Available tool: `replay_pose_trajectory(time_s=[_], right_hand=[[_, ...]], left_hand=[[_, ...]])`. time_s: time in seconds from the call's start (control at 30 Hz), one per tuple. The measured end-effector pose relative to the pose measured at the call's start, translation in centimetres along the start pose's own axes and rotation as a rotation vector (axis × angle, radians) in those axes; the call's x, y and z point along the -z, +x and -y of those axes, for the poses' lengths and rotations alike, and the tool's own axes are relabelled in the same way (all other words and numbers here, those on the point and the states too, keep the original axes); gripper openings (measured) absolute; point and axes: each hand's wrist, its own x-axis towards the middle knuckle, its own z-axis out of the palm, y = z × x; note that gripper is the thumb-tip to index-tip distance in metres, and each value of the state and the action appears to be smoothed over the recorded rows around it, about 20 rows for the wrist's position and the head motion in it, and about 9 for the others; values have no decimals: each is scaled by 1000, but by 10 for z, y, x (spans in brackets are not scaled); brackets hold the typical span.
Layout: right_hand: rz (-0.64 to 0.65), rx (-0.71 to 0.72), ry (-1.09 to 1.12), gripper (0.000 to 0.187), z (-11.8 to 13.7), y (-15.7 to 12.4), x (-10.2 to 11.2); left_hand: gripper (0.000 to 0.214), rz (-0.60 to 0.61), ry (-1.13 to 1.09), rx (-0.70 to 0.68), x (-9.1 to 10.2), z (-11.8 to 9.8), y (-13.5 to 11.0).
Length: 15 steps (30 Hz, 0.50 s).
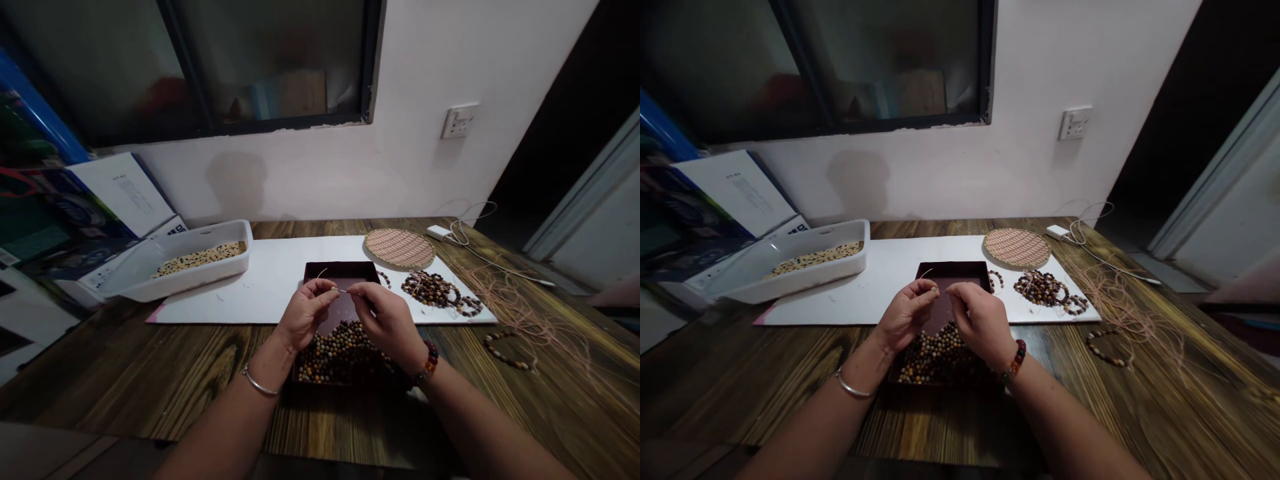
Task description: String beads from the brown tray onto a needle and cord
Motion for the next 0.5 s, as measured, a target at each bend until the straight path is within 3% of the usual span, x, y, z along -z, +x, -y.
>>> replay_pose_trajectory(time_s=[0.33, 0.5], right_hand=[[23, 15, -49, 16, 0, 1, 2], [38, 21, -124, 16, 4, 0, 4]], left_hand=[[28, -24, 29, -20, 1, 1, 0], [25, -63, 150, -92, 2, 4, 2]])
